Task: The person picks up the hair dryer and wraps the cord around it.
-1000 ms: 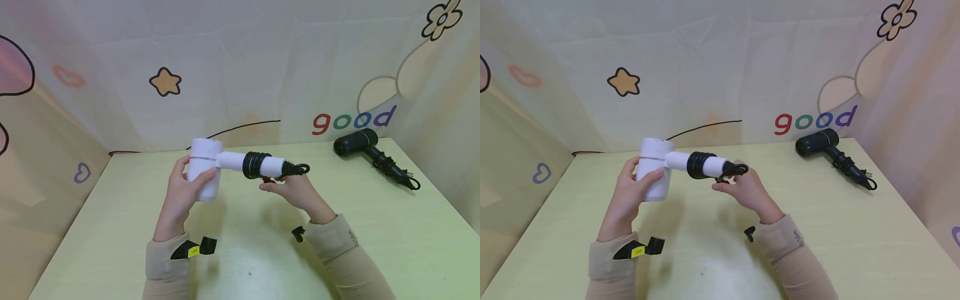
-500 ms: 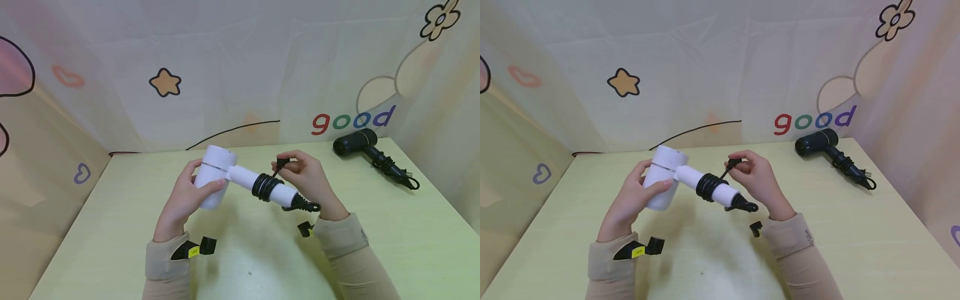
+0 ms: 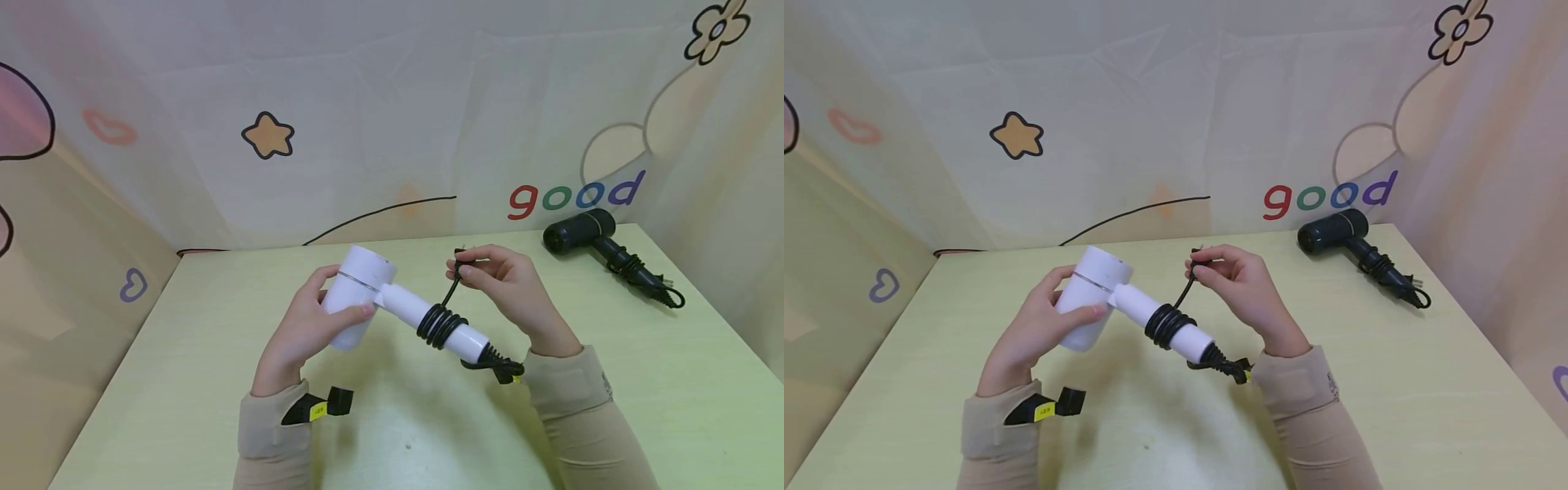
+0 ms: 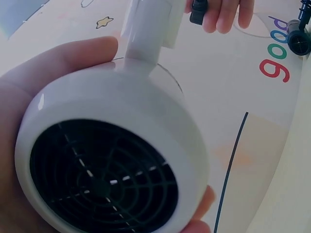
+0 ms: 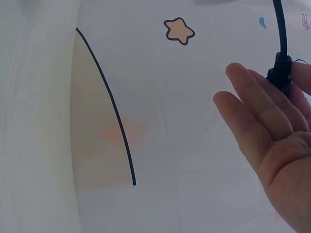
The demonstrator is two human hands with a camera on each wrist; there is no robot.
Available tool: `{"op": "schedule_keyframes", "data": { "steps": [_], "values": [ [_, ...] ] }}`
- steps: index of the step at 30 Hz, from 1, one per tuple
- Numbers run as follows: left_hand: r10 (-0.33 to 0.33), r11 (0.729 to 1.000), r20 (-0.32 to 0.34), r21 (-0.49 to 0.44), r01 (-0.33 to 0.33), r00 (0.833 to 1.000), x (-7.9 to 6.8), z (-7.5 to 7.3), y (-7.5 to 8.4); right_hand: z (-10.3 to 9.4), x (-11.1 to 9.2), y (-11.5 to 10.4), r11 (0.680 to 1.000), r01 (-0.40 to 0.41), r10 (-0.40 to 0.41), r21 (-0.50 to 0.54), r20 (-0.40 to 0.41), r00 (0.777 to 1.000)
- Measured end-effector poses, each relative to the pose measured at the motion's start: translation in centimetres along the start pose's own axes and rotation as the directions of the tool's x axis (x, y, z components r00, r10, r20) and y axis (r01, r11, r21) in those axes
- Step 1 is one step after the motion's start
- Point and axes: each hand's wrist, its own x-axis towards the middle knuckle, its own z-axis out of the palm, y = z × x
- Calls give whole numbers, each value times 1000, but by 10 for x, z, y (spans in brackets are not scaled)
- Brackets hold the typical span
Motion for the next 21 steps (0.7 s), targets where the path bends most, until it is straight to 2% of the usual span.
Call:
{"op": "schedule_keyframes", "data": {
  "steps": [9, 12, 15, 18, 21],
  "values": [
    [-1, 999, -13, 44, 2, 1000, 0, 3, 0, 2, -3, -6, 1000, 16, -16, 3, 35, 999],
    [1, 997, -28, 72, 1, 1000, 1, 5, -1, 2, -4, -10, 1000, -7, 6, 10, 44, 999],
    [2, 990, -66, 138, 7, 998, 0, 6, 0, 3, -6, -15, 999, -39, 39, -7, 64, 997],
    [12, 968, -127, 249, 20, 992, -1, 9, 2, 6, -8, -19, 990, -40, 51, -137, 77, 996],
    [45, 932, -196, 361, 29, 980, -1, 13, 2, 12, -13, -22, 947, -12, 34, -321, 64, 997]
  ]
}}
